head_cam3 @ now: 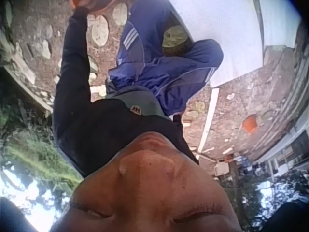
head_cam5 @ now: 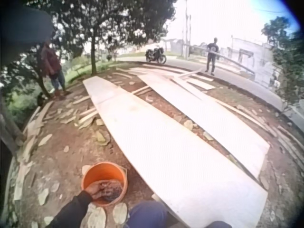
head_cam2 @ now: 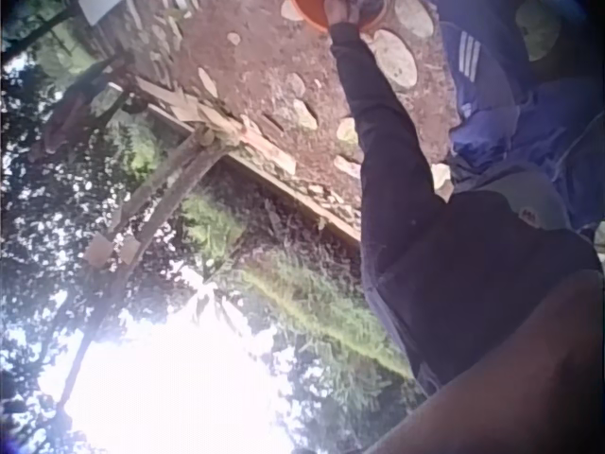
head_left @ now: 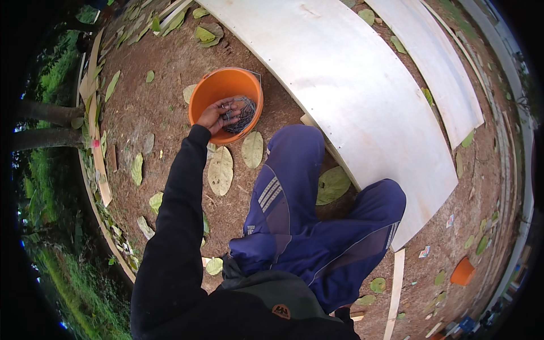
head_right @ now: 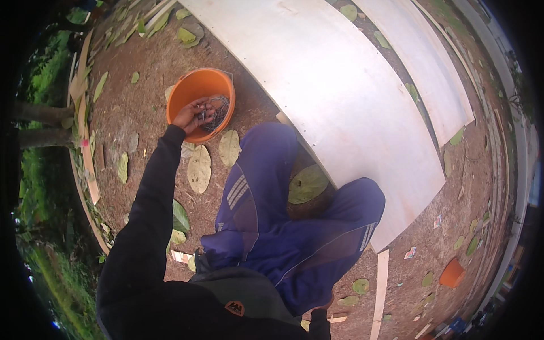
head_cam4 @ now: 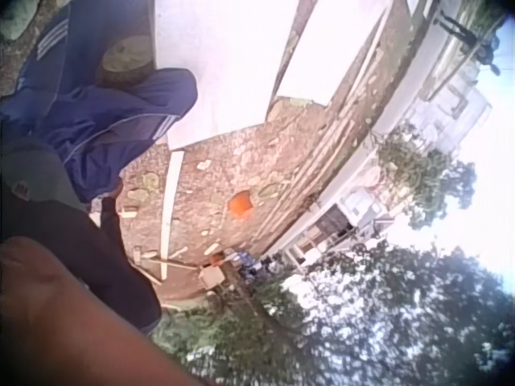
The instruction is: The person measures and cuts a wooden plank using a tape measure and hand saw, then positions it under a large white board and hammers nails to secure it.
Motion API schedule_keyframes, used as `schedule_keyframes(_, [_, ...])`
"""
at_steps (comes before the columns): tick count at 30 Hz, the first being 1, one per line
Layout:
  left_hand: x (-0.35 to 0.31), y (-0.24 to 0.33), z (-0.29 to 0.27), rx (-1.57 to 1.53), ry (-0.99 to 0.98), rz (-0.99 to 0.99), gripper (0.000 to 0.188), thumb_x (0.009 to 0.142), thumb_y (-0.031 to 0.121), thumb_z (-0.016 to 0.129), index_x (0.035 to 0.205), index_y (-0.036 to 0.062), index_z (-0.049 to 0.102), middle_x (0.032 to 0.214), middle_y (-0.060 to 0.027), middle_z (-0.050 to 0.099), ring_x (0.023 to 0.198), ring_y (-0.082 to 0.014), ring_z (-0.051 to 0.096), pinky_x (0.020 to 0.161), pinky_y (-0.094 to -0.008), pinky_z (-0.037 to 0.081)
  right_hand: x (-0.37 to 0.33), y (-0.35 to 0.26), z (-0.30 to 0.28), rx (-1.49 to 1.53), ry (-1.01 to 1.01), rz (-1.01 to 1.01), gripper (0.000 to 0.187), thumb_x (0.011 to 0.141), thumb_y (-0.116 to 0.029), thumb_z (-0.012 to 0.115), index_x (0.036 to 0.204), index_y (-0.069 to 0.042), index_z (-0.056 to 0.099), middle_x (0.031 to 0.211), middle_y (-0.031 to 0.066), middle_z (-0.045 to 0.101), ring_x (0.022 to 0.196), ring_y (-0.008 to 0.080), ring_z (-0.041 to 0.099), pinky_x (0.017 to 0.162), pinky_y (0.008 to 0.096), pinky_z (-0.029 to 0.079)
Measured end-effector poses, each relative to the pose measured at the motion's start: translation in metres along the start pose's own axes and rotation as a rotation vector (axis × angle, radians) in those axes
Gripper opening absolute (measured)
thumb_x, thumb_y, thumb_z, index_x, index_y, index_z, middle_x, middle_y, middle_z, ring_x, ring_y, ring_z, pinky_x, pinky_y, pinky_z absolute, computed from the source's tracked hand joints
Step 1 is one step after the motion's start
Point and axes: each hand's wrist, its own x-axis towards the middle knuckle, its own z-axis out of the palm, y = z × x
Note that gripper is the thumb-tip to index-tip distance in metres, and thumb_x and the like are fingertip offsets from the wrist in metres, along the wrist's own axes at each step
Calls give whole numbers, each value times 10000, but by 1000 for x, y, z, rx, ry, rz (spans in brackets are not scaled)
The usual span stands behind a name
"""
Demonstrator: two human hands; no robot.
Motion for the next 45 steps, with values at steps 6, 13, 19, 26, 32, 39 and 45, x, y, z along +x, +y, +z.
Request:
schedule_keyframes(6, [-3, 5, 5, -60, -9, -26, 366, 1061, 45, 400, 1414, -27, 463, 1224, -144, 598, 1142, -277, 659, 976, -446, 590, -1, -12, 0, -3, 20, -1, 145, 962, -125, 632, 875, -21, 582, 826, 75, 642, 744, 178, 635, 647, 344, 536])
schedule_keyframes(13, [-18, 13, 8, -165, -65, 72, 371, 1029, -20, 373, 1388, -57, 456, 1207, -196, 622, 1114, -292, 674, 1007, -436, 587, -24, -25, 26, 27, 92, -22, 158, 960, -127, 640, 859, -31, 565, 808, 63, 623, 734, 172, 625, 639, 341, 525])
schedule_keyframes(19, [-72, 13, 138, -182, -262, 19, 345, 1013, -79, 460, 1356, -39, 462, 1190, -189, 628, 1078, -277, 691, 1010, -425, 596, -71, -149, 98, 41, 277, -220, 203, 944, -123, 672, 828, -50, 522, 764, 36, 571, 695, 157, 591, 623, 330, 498])
schedule_keyframes(26, [-178, -62, 304, 196, -722, -276, 383, 994, -67, 491, 1356, 8, 396, 1118, -199, 655, 920, -256, 709, 833, -378, 601, -80, -385, 211, -180, -196, -481, 293, 923, -268, 787, 980, 4, 694, 771, 92, 706, 714, 117, 650, 669, 318, 526])
schedule_keyframes(32, [-225, -90, 320, 383, -933, -150, 347, 982, -68, 513, 1291, 4, 373, 1022, -183, 650, 848, -244, 705, 757, -365, 596, -84, -379, 238, -4, -606, -413, 269, 1007, -283, 660, 1050, -18, 685, 777, 79, 741, 729, 132, 721, 690, 309, 551])
schedule_keyframes(39, [-232, -90, 311, 474, -748, -296, 295, 1013, 4, 514, 1287, -22, 406, 1024, -159, 650, 870, -236, 696, 750, -362, 599, -78, -357, 248, -66, -489, -539, 283, 983, -290, 666, 1059, -17, 665, 795, 135, 730, 747, 211, 742, 688, 343, 552])
schedule_keyframes(45, [-205, -97, 290, 725, -704, -84, 233, 1003, 105, 612, 1172, -54, 638, 1004, -97, 692, 914, -141, 650, 808, -304, 523, -76, -386, 263, -131, -355, -517, 234, 945, -227, 734, 963, -5, 661, 692, 69, 635, 654, 96, 572, 621, 327, 488])
